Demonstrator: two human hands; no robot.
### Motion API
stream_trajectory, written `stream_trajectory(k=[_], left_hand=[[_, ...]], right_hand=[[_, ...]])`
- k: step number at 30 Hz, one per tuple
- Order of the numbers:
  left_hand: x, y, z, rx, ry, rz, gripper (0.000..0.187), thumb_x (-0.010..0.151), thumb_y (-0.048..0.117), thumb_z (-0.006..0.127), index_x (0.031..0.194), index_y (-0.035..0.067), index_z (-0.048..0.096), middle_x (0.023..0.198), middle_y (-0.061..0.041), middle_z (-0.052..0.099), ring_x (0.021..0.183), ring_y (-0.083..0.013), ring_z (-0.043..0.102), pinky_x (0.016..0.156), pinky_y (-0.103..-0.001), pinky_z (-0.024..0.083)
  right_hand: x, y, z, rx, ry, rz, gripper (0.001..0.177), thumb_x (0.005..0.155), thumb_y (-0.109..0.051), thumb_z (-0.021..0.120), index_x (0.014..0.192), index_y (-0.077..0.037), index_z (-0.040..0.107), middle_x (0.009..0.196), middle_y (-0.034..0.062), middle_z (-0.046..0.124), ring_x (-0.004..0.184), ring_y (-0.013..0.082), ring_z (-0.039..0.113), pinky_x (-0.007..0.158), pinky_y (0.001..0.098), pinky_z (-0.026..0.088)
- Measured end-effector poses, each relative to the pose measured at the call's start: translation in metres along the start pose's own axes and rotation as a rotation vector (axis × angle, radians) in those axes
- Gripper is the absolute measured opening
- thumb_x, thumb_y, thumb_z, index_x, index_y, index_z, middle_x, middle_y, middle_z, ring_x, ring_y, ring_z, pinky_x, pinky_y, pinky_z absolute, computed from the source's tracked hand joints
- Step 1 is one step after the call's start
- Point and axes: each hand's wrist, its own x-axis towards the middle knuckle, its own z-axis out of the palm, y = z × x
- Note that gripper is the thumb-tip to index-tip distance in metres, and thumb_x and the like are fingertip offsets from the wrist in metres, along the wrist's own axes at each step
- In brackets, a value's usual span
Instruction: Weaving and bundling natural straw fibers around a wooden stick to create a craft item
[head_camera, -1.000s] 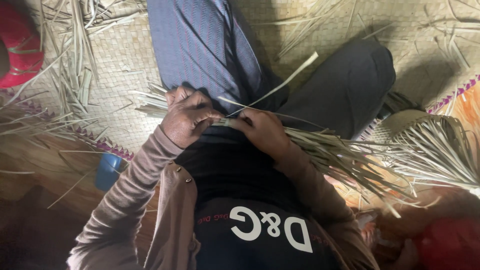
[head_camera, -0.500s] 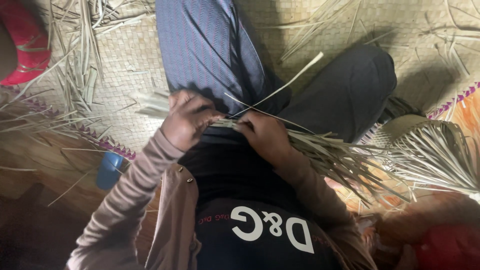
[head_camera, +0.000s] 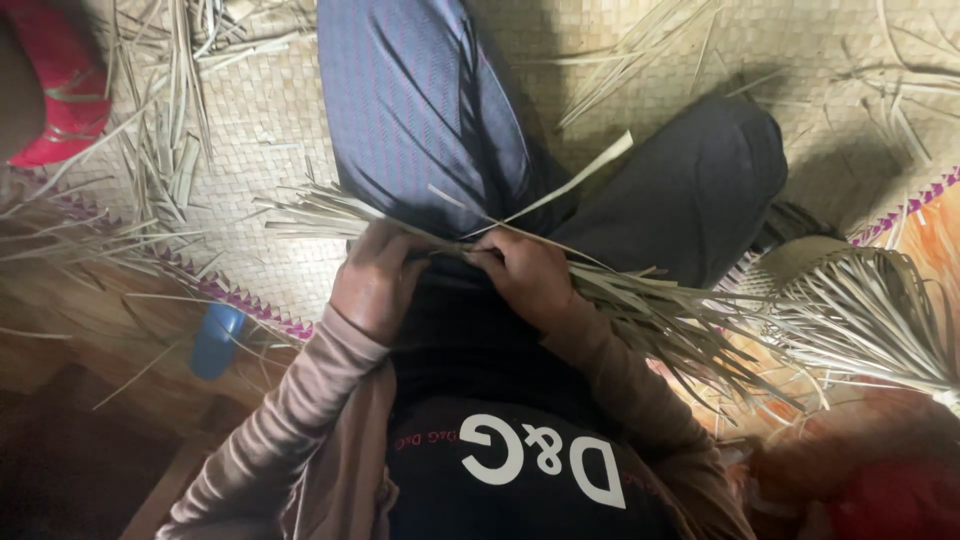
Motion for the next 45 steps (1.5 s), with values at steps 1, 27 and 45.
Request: stream_trajectory(k=[1,27,45], left_hand=[[0.001,-0.002,-0.001,0.0,0.003,0.005,0.021,0.082,0.017,0.082,0.101,0.019,0.074,0.092,-0.005,0.063,0.089,-0.0288,0.069,0.077,-0.041,0.059],[0.003,-0.08,-0.119,0.065,-0.101,-0.103,0.005,0.091,-0.003,0.074,0.09,0.002,0.072,0.101,-0.013,0.069,0.085,-0.0272,0.069,0.081,-0.039,0.056],[0.033,-0.045,-0.177,0.447,0.063,0.162,0.036,0.108,-0.004,0.099,0.138,-0.01,0.081,0.129,-0.026,0.074,0.119,-0.0413,0.068,0.114,-0.047,0.053]], right_hand=[[-0.001,-0.004,-0.003,-0.001,0.005,-0.002,0.026,0.098,-0.043,0.063,0.111,-0.023,0.073,0.106,0.0036,0.078,0.109,0.0284,0.071,0.095,0.0427,0.055],[-0.126,0.041,-0.07,-0.269,0.301,0.028,0.02,0.096,-0.028,0.069,0.085,-0.013,0.062,0.076,0.0101,0.069,0.069,0.034,0.065,0.066,0.0499,0.042],[-0.22,0.031,-0.155,-0.745,0.704,-0.067,0.02,0.1,-0.019,0.081,0.116,-0.007,0.08,0.112,0.0099,0.081,0.097,0.0246,0.078,0.07,0.0351,0.06]])
